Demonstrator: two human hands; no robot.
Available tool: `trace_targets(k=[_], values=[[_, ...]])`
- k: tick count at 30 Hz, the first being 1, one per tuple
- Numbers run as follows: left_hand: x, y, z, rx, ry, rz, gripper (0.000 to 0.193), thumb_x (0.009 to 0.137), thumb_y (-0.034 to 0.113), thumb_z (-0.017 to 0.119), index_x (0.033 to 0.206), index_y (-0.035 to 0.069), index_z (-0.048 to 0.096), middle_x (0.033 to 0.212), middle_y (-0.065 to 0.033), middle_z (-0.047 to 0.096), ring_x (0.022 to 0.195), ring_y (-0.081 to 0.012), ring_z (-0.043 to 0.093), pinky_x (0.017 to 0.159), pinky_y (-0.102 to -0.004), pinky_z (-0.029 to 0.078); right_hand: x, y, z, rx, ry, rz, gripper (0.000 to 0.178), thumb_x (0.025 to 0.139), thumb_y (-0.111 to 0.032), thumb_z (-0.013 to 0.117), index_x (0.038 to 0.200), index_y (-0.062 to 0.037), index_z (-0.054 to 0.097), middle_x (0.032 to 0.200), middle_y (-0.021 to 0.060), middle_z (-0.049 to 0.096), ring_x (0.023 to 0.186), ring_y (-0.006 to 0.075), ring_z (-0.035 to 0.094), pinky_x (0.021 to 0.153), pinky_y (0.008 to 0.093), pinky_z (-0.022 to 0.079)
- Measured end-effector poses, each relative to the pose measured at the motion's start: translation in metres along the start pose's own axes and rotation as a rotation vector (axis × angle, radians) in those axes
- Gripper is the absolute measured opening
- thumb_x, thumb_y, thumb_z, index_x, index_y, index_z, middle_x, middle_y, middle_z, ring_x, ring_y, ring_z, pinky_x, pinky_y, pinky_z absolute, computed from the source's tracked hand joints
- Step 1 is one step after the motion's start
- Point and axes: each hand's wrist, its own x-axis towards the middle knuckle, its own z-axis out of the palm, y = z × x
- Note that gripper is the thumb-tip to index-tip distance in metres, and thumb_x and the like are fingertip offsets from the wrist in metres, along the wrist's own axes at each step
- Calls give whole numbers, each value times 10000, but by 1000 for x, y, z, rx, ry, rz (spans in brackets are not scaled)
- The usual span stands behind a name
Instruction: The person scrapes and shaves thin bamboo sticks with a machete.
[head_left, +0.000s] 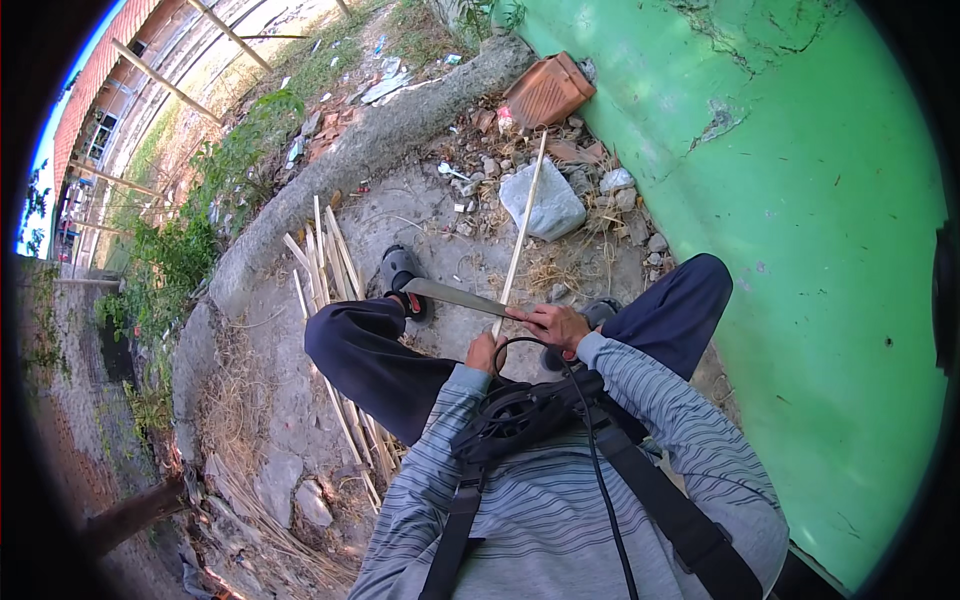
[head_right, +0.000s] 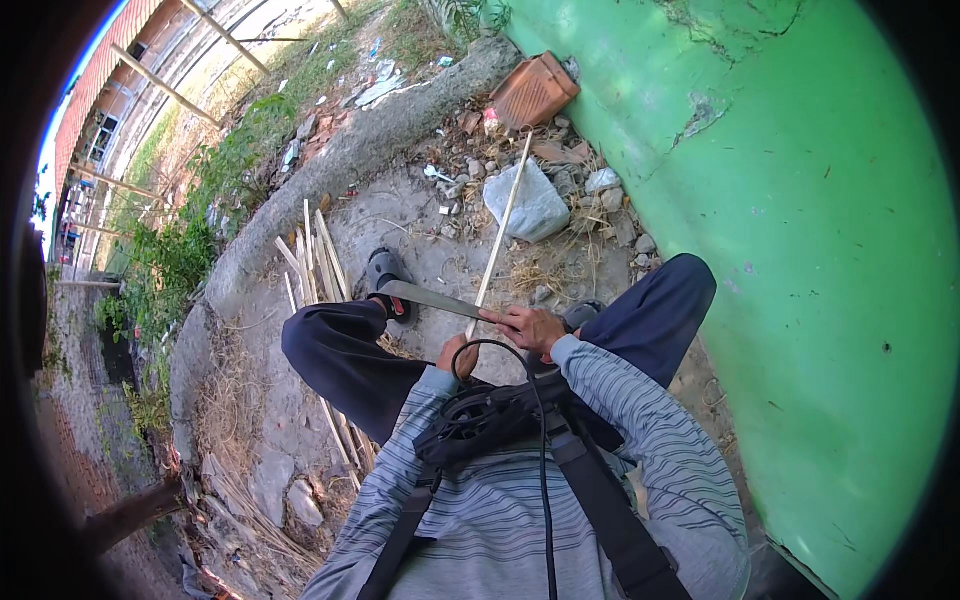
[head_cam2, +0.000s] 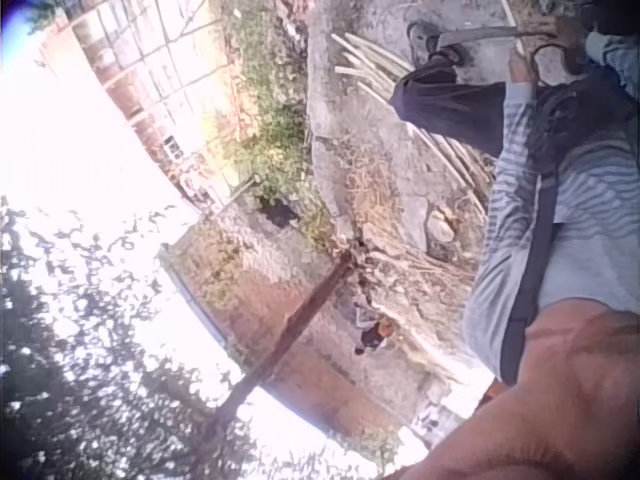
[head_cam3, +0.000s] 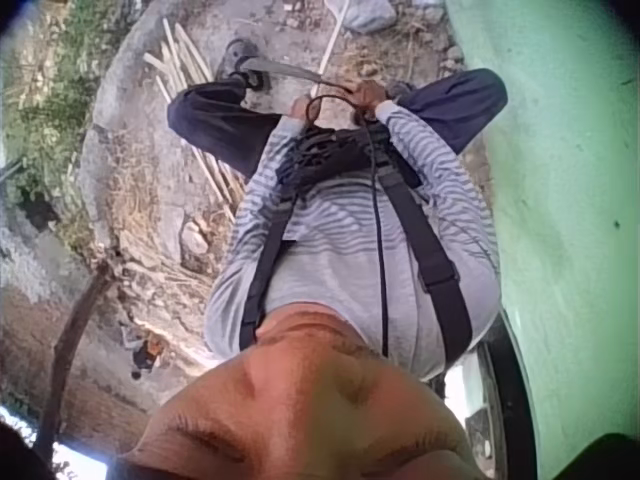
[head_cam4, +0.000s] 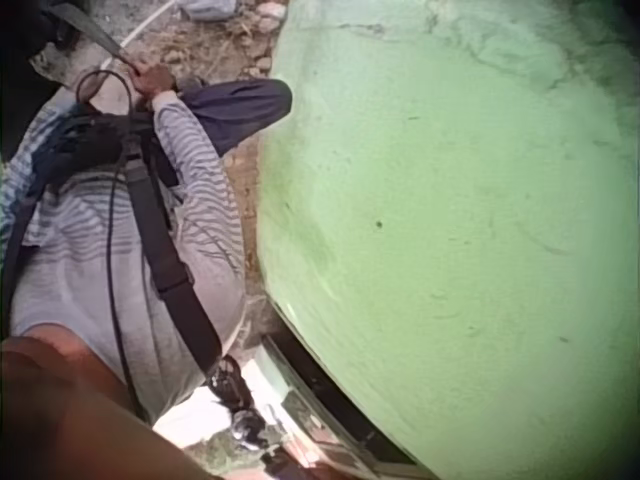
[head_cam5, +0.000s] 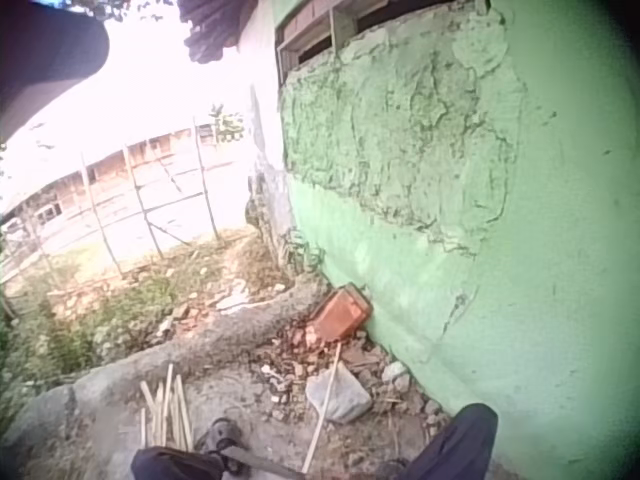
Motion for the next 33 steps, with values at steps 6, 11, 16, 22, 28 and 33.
trace_targets(k=[6,11,16,22,28,33], values=[[0,3,-1,10,18,15,425,995,341,623,986,-82,657,921,-375,687,979,-553,680,846,-592,537,18,13,3,-9,65,149,499,1045,-296,617,1535,-361,542,827,102,593,707,346,652,663,449,561],[4,-1,0,-12,18,-10,433,993,345,617,992,-85,669,930,-376,687,980,-550,682,853,-590,537,0,4,1,-8,-11,-28,510,1025,-297,643,1524,-367,561,783,81,564,682,313,642,638,447,557],[5,10,0,-69,-9,-25,480,991,379,621,994,-97,674,948,-382,686,994,-551,681,864,-592,536,23,33,-7,-17,69,229,464,1041,-303,611,1500,-368,585,807,90,631,721,318,666,673,451,576],[12,2,3,-13,0,-42,462,995,366,614,1017,-94,661,928,-385,683,996,-550,681,864,-588,537,12,15,0,-8,19,135,472,1045,-357,596,1508,-437,551,889,91,645,747,346,696,689,474,590],[2,9,-1,-25,-1,-21,440,1001,340,597,1004,-97,644,916,-390,678,976,-562,677,836,-600,538,23,45,-20,-69,68,251,455,1042,-347,606,1484,-448,576,844,101,634,749,333,681,685,467,576],[5,8,-3,-35,0,10,404,998,304,599,984,-99,634,899,-393,672,959,-569,674,819,-607,536,35,58,-31,-108,72,340,448,1045,-335,600,1488,-407,587,844,112,633,741,332,676,674,462,568]])
